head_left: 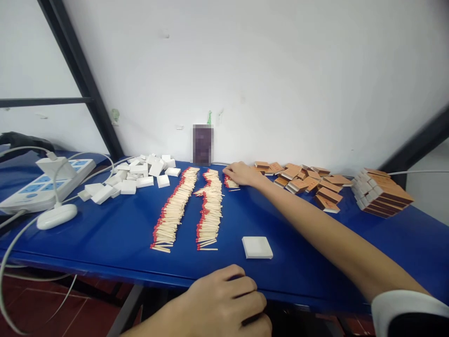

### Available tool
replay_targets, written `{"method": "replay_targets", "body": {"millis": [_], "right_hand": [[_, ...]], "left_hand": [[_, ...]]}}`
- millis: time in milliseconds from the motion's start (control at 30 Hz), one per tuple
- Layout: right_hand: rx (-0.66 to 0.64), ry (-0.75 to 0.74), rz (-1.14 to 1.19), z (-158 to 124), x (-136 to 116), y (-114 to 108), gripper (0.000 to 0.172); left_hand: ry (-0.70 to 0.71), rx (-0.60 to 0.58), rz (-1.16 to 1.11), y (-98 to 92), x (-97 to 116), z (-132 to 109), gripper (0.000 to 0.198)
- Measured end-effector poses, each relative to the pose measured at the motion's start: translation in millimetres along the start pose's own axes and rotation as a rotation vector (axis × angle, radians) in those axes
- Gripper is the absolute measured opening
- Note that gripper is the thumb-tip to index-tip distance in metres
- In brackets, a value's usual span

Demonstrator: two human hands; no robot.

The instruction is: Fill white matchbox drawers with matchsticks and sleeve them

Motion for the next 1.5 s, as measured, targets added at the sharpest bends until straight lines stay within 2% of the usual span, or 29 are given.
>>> {"method": "replay_targets", "body": {"millis": [333,433,600,767,1167,1267,1367,1500], "right_hand": [[-0.007,-0.007,-0.014,-9,-8,-3,0.043],[-0.004,-0.003,-0.016,-13,-11,-5,0.042],[0.007,-0.014,-0.017,-20,-12,-4,0.040],[0.020,-0.033,-0.015,-28,-14,-1,0.040],[0.010,-0.020,-0.003,-49,-24,-1,0.046],[0.043,-0.027,0.014,-50,-16,-14,0.046],[0.125,-0.027,0.038,-52,2,-30,0.039],[0.058,-0.027,0.050,-66,24,-33,0.042]], "left_hand": [[-0.002,-0.007,0.053,-0.3,0,0,0.014],[-0.057,-0.063,0.082,1.1,-1,-1,0.011],[-0.139,-0.221,0.143,7.0,-1,-3,0.032],[-0.166,-0.279,0.186,11.1,-1,-4,0.040],[-0.171,-0.271,0.193,9.3,0,-3,0.037],[-0.174,-0.270,0.194,8.4,0,-2,0.037],[-0.177,-0.272,0.187,7.9,1,-2,0.037],[-0.175,-0.276,0.189,8.1,1,-2,0.037]]}}
Point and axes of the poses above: each hand's wrist, its own z-axis towards the middle knuckle, its own y-axis out of the palm, x = y × z, the point moved 3 cm from there along z, towards the middle knuckle, and after that the axes turned 6 degrees about -y, right-handed, at the moved point
